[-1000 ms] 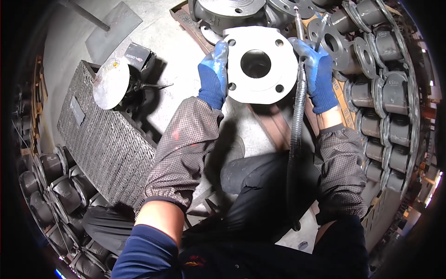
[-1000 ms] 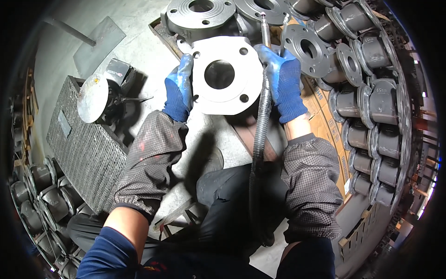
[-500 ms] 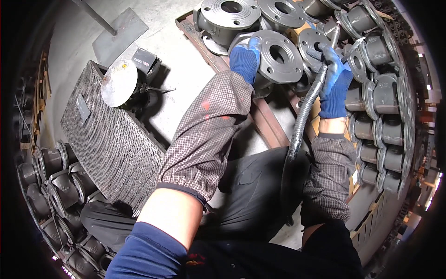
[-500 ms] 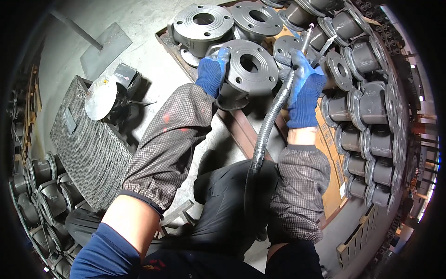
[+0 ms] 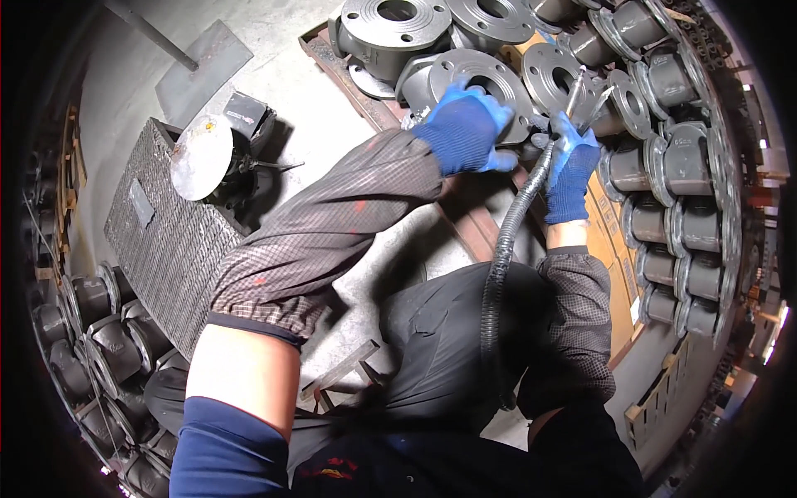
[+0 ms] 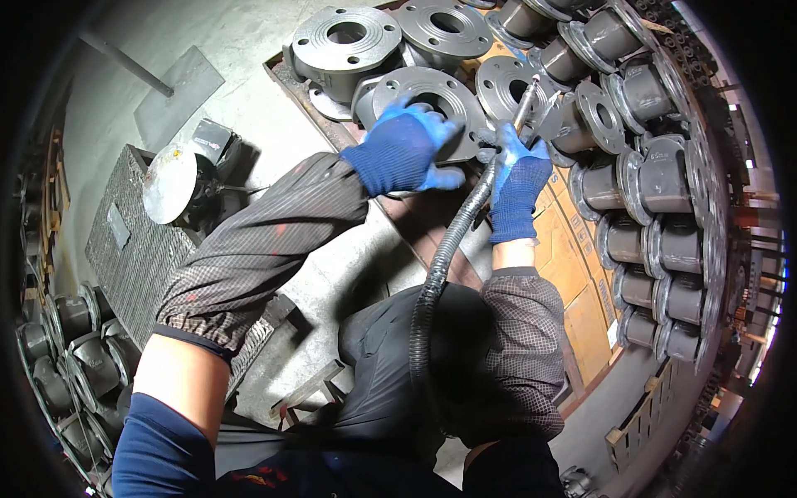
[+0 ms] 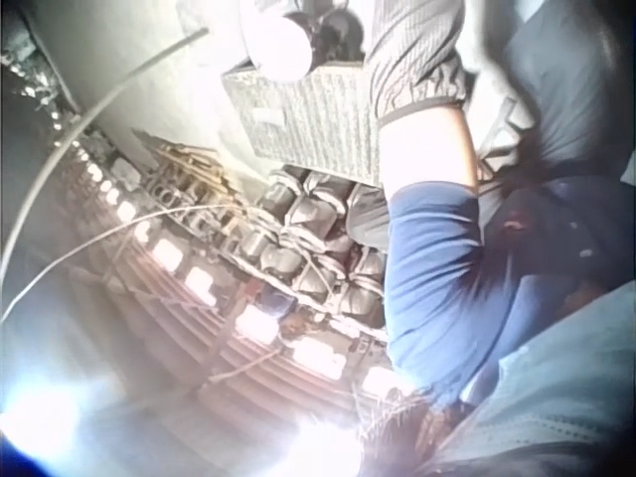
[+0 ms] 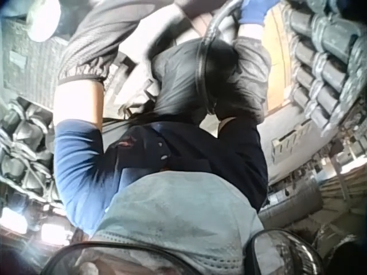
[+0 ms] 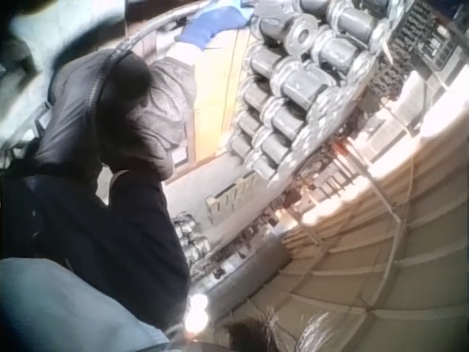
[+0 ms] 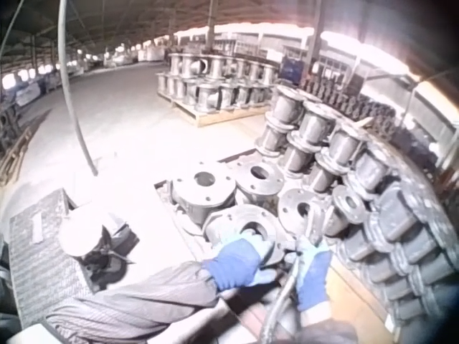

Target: The person uses a pneumatic grinder to finish the surface of a metal valve housing, rotating it by hand to clean the interior and exterior edges.

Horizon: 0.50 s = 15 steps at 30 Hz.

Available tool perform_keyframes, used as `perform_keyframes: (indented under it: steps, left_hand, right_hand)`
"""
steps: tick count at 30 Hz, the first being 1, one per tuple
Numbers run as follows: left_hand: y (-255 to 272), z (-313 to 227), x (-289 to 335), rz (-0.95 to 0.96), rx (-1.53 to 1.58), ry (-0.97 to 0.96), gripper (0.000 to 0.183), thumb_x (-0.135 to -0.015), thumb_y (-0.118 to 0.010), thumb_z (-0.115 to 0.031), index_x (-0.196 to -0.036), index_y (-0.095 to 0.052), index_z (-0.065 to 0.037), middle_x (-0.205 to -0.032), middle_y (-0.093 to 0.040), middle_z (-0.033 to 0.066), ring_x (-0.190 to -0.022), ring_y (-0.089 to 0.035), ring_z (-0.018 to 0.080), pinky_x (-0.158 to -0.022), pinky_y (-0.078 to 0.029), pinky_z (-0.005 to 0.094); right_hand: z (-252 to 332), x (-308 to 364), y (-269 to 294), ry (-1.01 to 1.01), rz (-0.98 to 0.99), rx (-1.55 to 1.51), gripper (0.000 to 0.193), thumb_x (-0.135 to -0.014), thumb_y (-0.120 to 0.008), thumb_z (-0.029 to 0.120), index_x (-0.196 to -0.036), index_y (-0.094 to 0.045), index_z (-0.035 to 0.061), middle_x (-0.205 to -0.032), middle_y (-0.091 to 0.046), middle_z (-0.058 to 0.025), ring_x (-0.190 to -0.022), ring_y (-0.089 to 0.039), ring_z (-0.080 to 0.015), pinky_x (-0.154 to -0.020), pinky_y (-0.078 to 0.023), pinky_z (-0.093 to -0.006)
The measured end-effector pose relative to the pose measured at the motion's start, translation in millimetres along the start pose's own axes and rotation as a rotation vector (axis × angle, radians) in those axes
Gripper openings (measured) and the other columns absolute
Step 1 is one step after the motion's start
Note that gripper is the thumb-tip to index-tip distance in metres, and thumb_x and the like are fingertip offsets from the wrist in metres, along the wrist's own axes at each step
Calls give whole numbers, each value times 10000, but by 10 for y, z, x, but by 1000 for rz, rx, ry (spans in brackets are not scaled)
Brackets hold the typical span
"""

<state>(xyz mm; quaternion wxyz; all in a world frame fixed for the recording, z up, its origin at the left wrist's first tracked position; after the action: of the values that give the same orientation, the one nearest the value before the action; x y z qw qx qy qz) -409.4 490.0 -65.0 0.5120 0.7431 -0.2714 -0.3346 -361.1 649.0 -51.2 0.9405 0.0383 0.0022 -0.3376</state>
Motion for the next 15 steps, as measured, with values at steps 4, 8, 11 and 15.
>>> perform_keyframes:
  steps: [4,8,11,15]
  left_hand:
    - [108,64,-137,296,18,19,584,-750,-656,-399,-1213,-528,-67,-779,-646,131,-825,-630,311,-993,-326,470]
    - [-88,41,106,8,71,30,590,-730,-658,-213,-1276,-479,-78,-663,-606,103,-717,-626,272,-978,-353,413]
    - [-10,-11,403,-105,119,82,652,-702,-679,-240,-1297,-468,-75,-639,-598,102,-715,-626,263,-978,-365,399]
    - [-105,137,532,-281,104,120,697,-701,-683,-299,-1309,-460,-42,-628,-596,97,-709,-624,269,-970,-373,402]
  right_hand:
    - [70,62,-110,15,6,85,228,-804,-638,151,-886,-532,-34,-658,-558,-66,-503,-529,-119,-454,-440,-260]
    - [16,167,-69,-25,-37,48,153,-832,-613,102,-885,-530,-14,-639,-568,-49,-456,-532,-115,-410,-429,-236]
    - [-64,194,2,-67,-49,80,129,-846,-601,92,-879,-528,-9,-646,-580,-55,-461,-531,-112,-405,-421,-233]
    - [-258,417,-325,-51,73,246,259,-830,-632,187,-959,-568,-27,-656,-585,-53,-452,-533,-114,-423,-440,-252]
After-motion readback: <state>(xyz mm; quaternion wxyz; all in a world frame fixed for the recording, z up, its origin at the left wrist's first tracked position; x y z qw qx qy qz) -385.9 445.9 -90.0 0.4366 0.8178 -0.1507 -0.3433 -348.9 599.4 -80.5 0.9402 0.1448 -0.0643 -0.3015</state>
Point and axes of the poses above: each hand's wrist, its own x-axis away from the middle knuckle, its own y-axis out of the back of the hand, z = x × y, the point moved 1 cm from there along -x, towards the middle knuckle
